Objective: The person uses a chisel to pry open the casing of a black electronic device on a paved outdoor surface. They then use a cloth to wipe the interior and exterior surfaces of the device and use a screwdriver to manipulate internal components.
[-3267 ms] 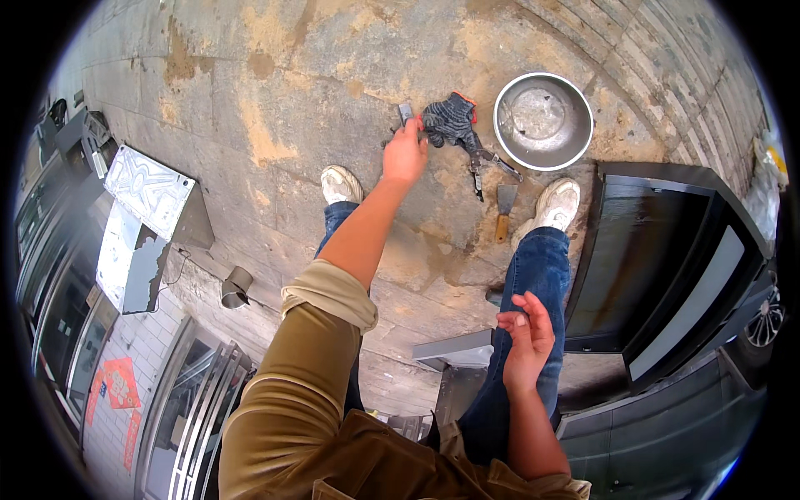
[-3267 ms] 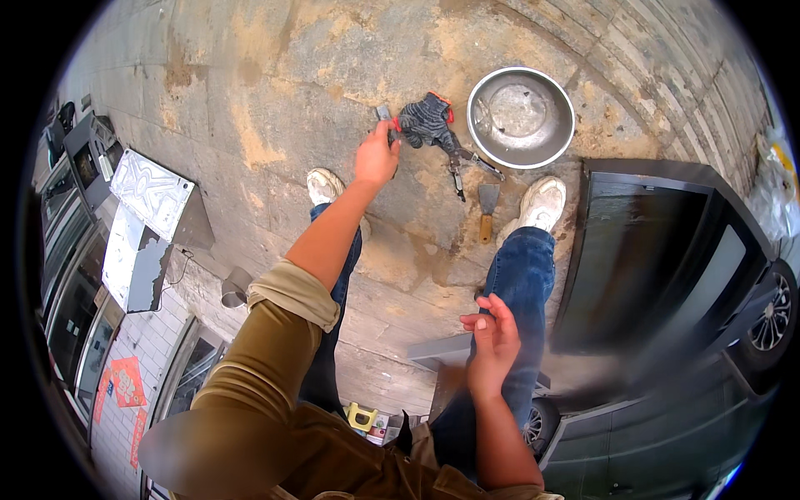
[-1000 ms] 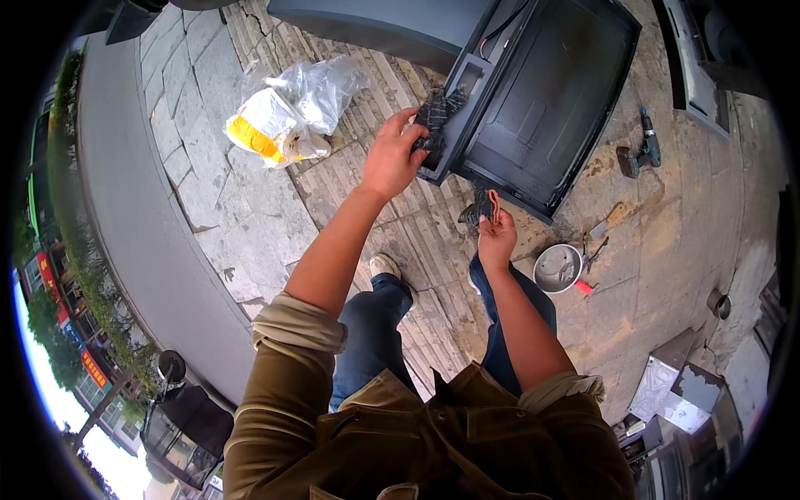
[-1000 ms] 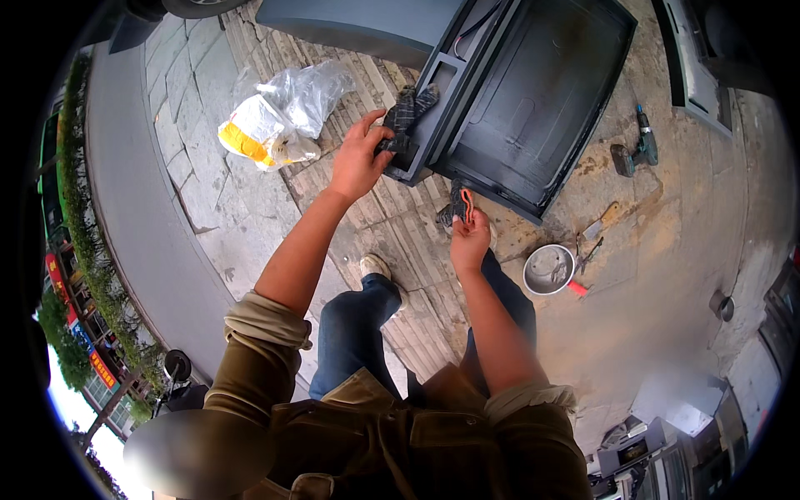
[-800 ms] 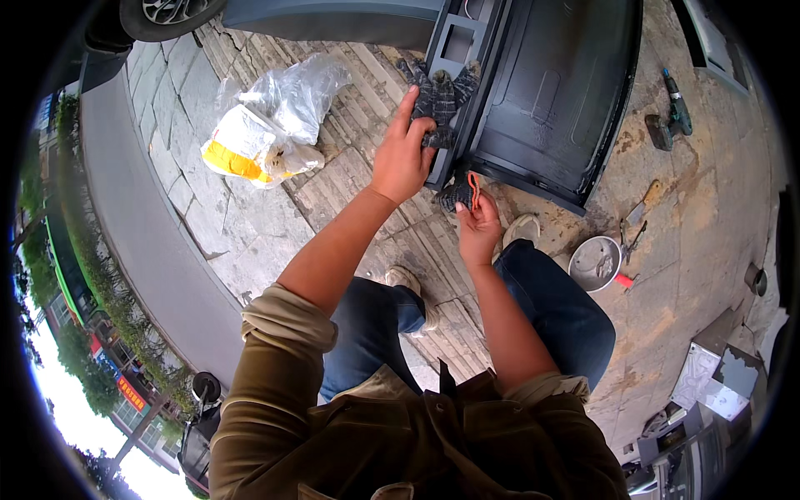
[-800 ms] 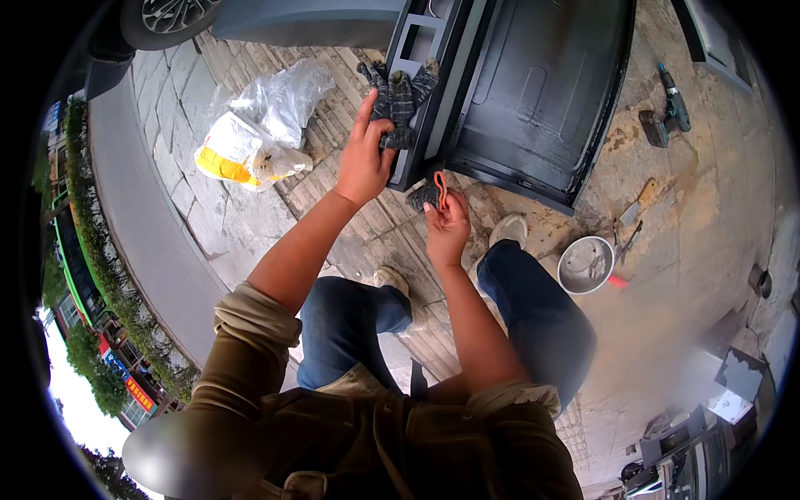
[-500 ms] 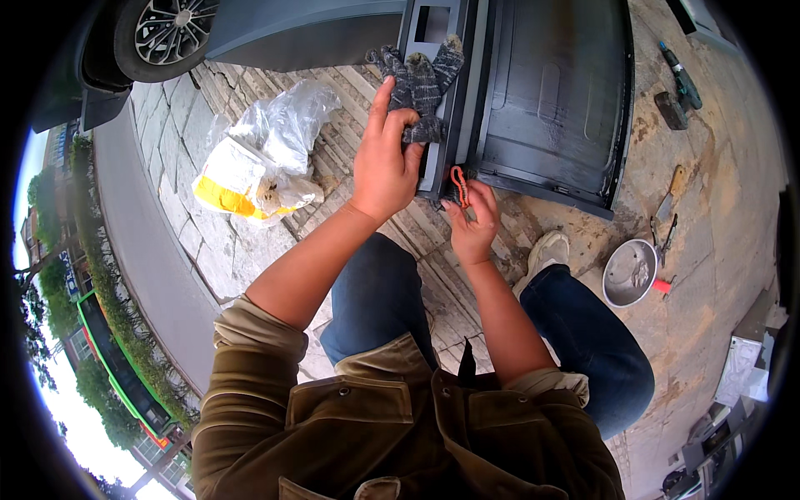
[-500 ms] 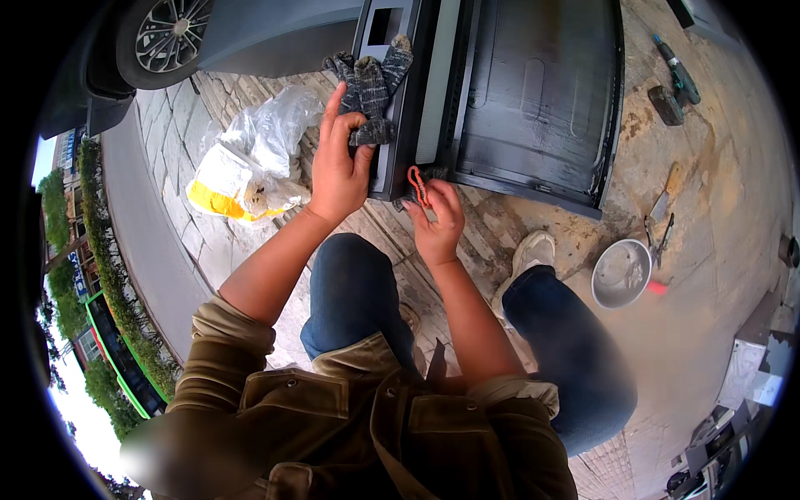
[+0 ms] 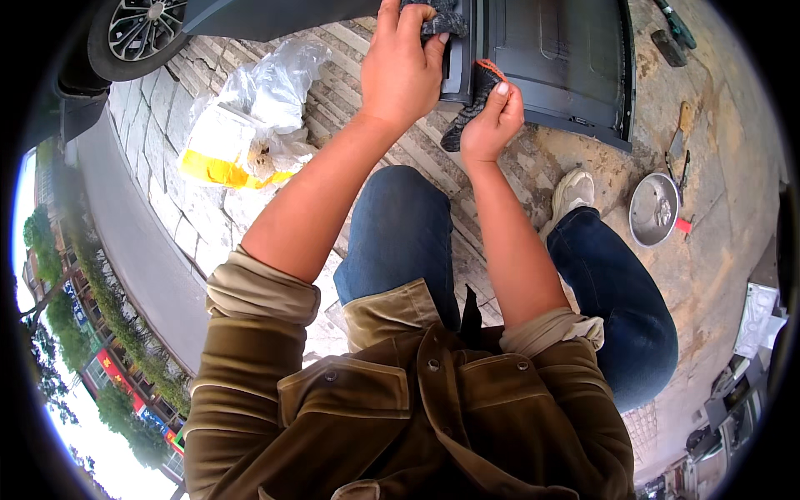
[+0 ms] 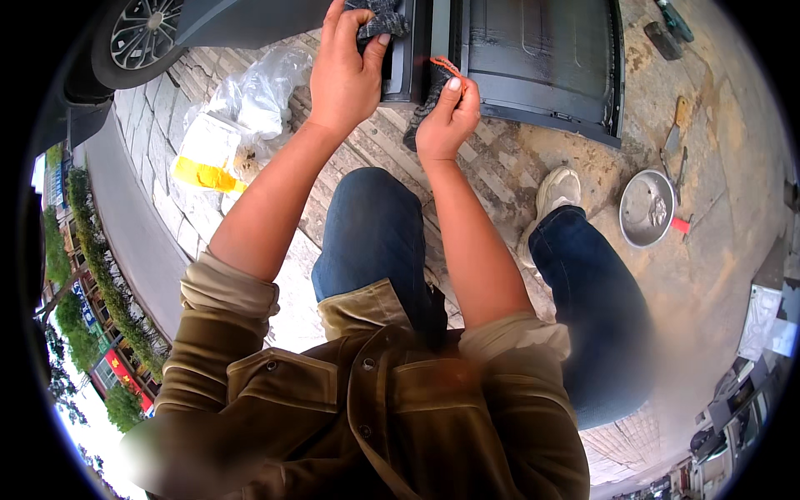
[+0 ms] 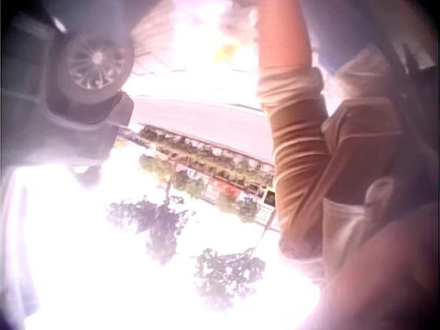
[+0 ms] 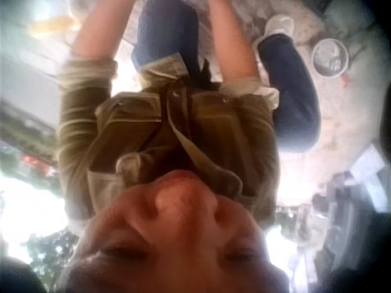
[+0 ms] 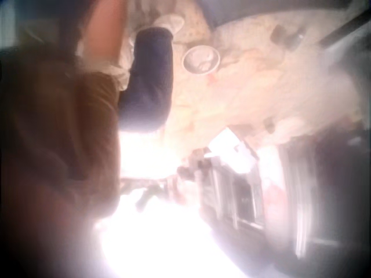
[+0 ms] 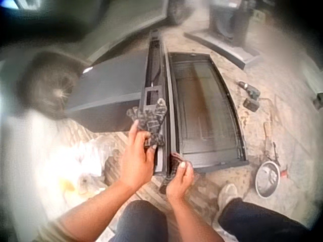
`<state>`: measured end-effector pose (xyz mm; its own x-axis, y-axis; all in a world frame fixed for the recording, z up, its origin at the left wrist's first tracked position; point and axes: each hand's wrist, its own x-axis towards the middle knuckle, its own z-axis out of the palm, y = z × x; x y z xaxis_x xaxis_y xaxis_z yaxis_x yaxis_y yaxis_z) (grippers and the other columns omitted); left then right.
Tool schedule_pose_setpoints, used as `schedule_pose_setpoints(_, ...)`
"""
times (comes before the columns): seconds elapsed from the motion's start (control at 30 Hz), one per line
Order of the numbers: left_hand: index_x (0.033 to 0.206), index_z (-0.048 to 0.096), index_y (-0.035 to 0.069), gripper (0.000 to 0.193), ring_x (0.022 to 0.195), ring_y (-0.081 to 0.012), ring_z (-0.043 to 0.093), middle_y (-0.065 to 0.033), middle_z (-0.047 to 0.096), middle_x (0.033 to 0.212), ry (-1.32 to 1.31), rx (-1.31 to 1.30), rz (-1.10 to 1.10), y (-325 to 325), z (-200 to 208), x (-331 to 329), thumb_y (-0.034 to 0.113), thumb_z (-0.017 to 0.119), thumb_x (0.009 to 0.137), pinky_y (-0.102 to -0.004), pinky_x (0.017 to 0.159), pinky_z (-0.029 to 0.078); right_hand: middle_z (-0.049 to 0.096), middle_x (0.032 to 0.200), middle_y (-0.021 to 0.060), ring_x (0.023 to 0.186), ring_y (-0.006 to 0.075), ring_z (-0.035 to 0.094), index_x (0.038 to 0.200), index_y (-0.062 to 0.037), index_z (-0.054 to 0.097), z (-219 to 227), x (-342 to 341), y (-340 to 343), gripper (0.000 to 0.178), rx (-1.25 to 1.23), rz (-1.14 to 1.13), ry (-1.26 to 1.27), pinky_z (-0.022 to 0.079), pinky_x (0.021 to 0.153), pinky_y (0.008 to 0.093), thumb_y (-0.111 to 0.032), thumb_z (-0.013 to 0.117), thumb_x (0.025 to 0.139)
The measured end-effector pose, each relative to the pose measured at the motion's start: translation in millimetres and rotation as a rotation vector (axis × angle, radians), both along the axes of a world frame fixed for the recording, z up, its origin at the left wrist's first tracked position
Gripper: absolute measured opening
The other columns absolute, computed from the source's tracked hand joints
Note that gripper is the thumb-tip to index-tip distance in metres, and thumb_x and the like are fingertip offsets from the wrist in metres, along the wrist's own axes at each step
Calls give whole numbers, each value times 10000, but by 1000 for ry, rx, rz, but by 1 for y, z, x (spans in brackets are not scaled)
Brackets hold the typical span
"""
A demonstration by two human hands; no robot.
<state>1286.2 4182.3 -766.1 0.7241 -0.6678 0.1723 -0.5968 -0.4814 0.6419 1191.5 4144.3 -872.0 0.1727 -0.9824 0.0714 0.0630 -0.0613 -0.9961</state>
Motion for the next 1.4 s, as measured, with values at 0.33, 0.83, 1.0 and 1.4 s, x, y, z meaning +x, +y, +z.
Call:
schedule_pose_setpoints(0.33, 1071, 483, 55, 311, 1061, -470, 516, -275, 339, 1399, -147, -76, -59, 2, -5, 6, 21, 597, 783, -482, 858, 467, 544, 651, 34, 585, 99, 442, 780, 39, 585, 1, 23, -13, 451, -74, -39, -101, 376, 527, 274, -293, 365, 994)
schedule_pose_setpoints(0.83, 1075, 487, 59, 310, 1101, -495, 484, -294, 289, 1428, -181, -31, -78, 2, -9, 5, -8, 563, 782, -478, 844, 473, 547, 628, 13, 583, 73, 428, 724, 32, 573, -7, 26, -19, 444, 81, 0, -207, 371, 523, 253, -289, 415, 988)
schedule_pose_setpoints(1.0, 1098, 497, 68, 250, 1076, -396, 548, -164, 409, 1403, -172, 108, -16, -4, -6, -1, 94, 598, 871, -425, 784, 492, 447, 576, 58, 583, 131, 384, 766, -1, 581, -17, 16, -32, 379, 83, 116, -24, 358, 542, 315, -296, 471, 977)
schedule_pose_setpoints(1.4, 1118, 476, 61, 191, 1131, -380, 520, -159, 351, 1457, -316, -3, -104, -1, -14, 2, 103, 524, 938, -383, 792, 478, 604, 663, 146, 624, 306, 590, 838, -26, 612, 48, -125, -170, 212, -49, 347, 677, 451, 603, 411, -235, 609, 878)
